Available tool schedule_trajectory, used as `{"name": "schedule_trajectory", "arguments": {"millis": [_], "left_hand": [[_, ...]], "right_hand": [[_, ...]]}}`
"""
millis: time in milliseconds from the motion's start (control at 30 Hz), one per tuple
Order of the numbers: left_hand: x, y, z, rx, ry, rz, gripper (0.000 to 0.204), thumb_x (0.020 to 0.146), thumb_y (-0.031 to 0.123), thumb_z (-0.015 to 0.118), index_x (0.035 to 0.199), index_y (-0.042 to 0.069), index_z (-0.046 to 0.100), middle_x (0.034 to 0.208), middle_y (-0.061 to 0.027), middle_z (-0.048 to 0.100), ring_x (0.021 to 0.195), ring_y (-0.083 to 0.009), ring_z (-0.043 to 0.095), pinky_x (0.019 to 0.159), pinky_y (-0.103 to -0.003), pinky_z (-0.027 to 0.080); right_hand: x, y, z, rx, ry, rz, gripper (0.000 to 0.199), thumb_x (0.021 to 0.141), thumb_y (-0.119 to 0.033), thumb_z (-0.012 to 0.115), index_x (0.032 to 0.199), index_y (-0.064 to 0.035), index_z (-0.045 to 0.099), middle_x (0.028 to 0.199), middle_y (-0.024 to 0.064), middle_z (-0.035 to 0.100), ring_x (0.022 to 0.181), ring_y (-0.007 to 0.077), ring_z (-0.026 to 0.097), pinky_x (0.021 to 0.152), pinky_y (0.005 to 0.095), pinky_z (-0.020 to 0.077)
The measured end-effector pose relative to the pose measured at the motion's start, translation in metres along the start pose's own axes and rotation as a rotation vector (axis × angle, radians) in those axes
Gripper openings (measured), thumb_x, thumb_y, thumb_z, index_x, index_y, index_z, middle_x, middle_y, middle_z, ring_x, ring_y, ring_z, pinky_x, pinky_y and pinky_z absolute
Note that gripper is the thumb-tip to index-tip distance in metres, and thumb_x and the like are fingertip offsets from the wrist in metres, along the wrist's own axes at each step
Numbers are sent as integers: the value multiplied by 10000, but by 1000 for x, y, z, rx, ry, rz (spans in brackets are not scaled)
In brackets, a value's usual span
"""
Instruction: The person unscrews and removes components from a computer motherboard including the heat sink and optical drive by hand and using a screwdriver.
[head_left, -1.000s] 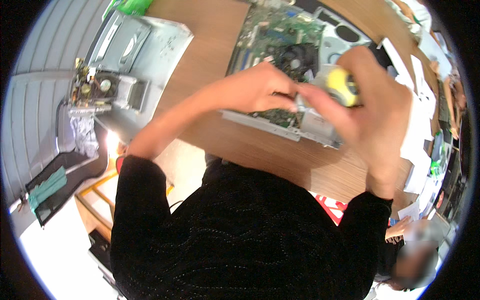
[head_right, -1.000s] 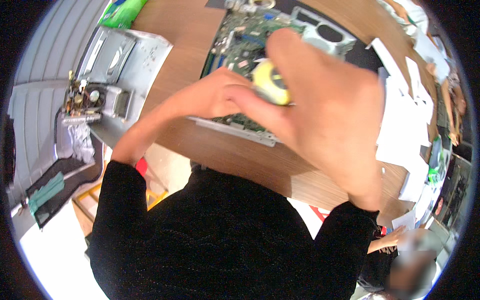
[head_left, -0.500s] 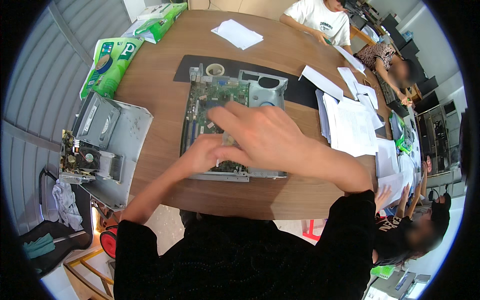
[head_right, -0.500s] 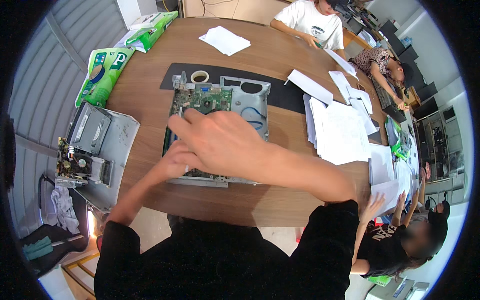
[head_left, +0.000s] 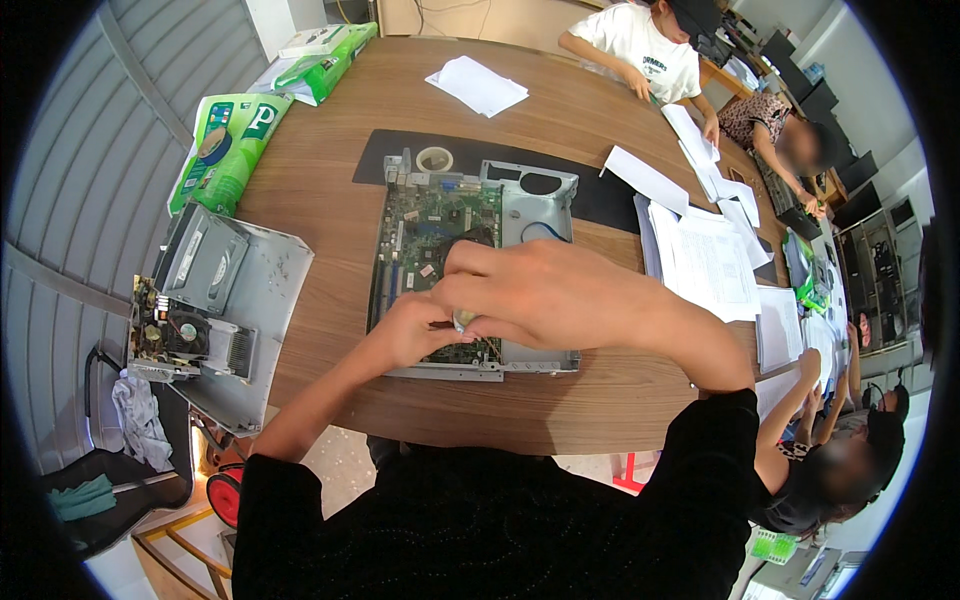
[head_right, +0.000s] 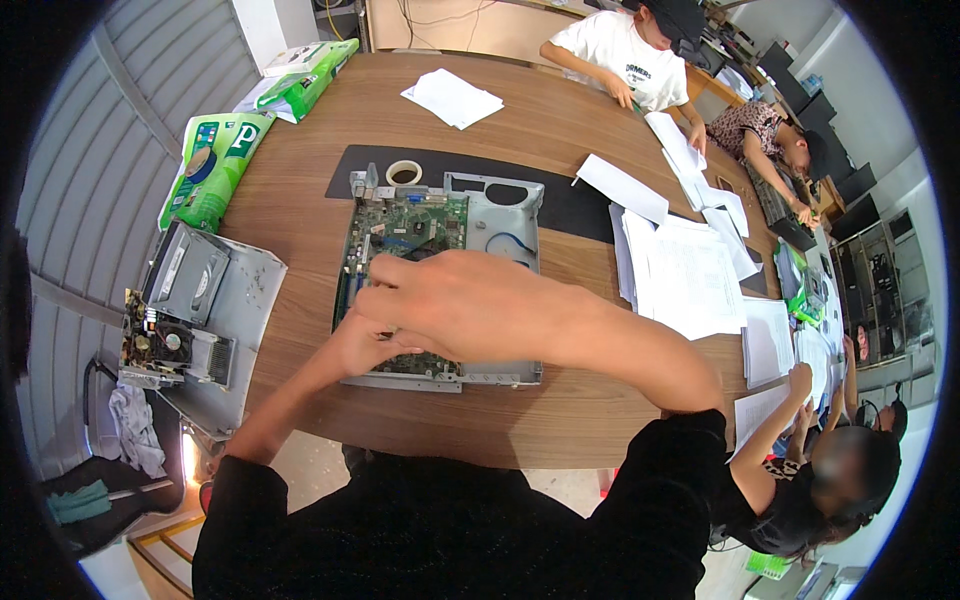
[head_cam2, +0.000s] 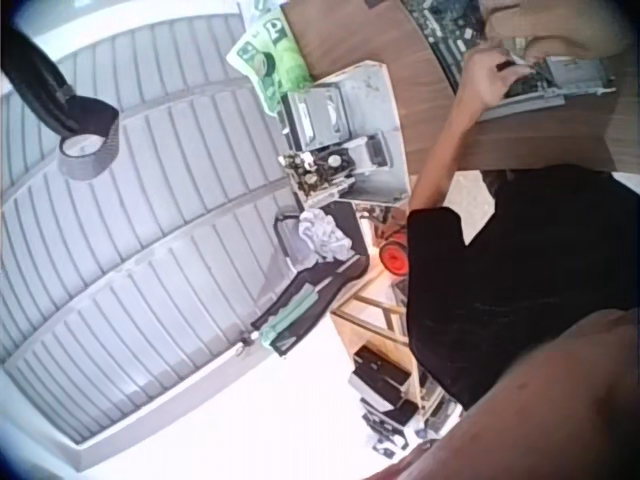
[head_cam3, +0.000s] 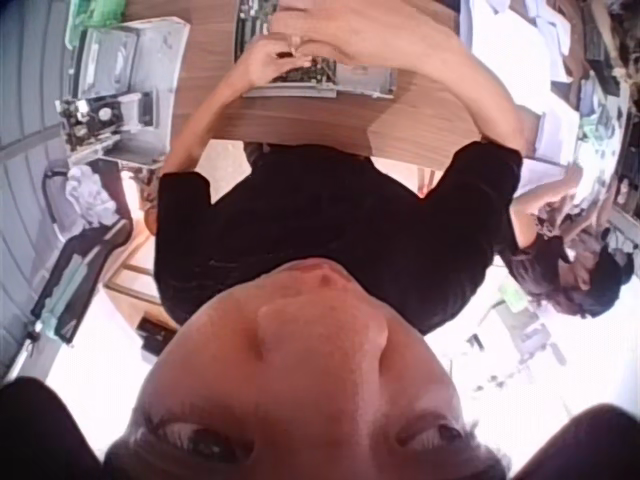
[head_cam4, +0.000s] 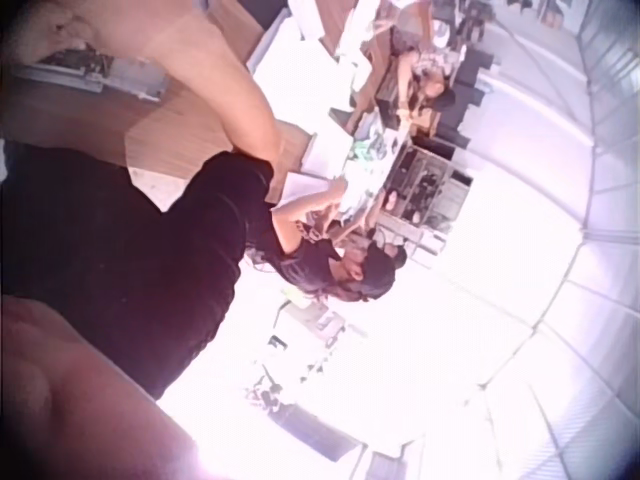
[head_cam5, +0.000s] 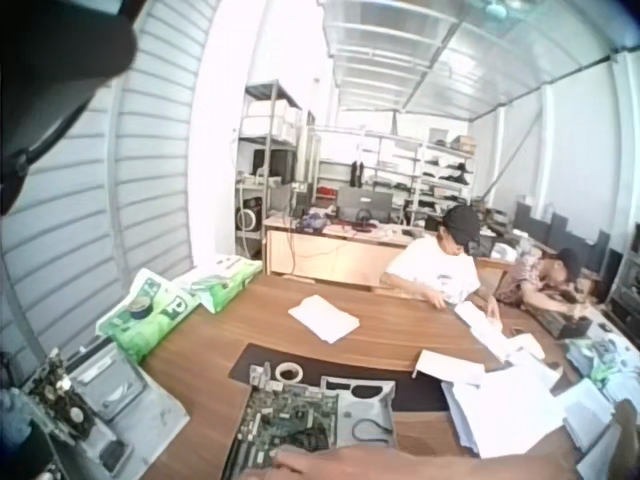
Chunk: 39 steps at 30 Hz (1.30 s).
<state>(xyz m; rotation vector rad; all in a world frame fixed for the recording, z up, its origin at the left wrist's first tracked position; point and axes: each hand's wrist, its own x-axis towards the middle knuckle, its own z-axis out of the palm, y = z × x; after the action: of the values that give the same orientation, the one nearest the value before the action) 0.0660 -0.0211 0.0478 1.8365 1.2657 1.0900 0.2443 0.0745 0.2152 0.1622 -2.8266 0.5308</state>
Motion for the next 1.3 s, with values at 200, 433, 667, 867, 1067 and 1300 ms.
{"name": "schedule_trajectory", "arguments": {"millis": [200, 433, 667, 867, 1067, 1300], "left_hand": [[4, 18, -4, 80, -9, -42, 169, 759, 109, 736, 742, -27, 637, 698, -172, 581, 627, -355, 562, 565, -406, 432], [-7, 4, -6, 114, -50, 95, 111, 785, 93, 693, 816, -7, 655, 766, -211, 613, 717, -393, 598, 610, -422, 454], [2, 25, -4, -59, 42, 1, 158, 765, 123, 716, 816, -8, 645, 741, -216, 608, 687, -393, 593, 606, -404, 456], [-2, 13, -5, 98, -25, -69, 159, 788, 115, 695, 777, -27, 626, 718, -216, 587, 671, -396, 578, 590, -408, 448], [5, 18, -4, -83, -84, -36, 123, 792, 75, 664, 767, -35, 616, 717, -219, 585, 674, -390, 581, 579, -415, 437], [10, 3, -2, 10, -170, 122, 163, 803, 121, 673, 766, -23, 606, 708, -246, 559, 654, -407, 571, 573, -438, 422]], "right_hand": [[6, -9, -3, -252, -208, 331, 326, 825, -234, 672, 1055, -74, 504, 950, 119, 535, 660, 300, 612, 542, 379, 487], [1, -3, -8, 33, -117, 58, 362, 823, -277, 679, 1010, -22, 501, 762, 160, 584, 684, 348, 633, 571, 409, 494], [7, -15, -7, -247, -326, 412, 377, 827, -369, 680, 955, -51, 524, 715, 110, 568, 583, 315, 588, 500, 379, 445], [-7, 8, 12, -39, 121, -61, 430, 816, -440, 685, 875, -50, 514, 549, 96, 518, 506, 294, 573, 454, 354, 432], [21, -19, -21, -264, -597, 531, 451, 807, -355, 690, 1089, -38, 538, 1029, 121, 585, 777, 282, 639, 574, 355, 492], [-11, 3, -11, -18, -95, 86, 383, 784, -339, 709, 1015, -53, 603, 876, 113, 628, 689, 295, 639, 568, 372, 492]]}}
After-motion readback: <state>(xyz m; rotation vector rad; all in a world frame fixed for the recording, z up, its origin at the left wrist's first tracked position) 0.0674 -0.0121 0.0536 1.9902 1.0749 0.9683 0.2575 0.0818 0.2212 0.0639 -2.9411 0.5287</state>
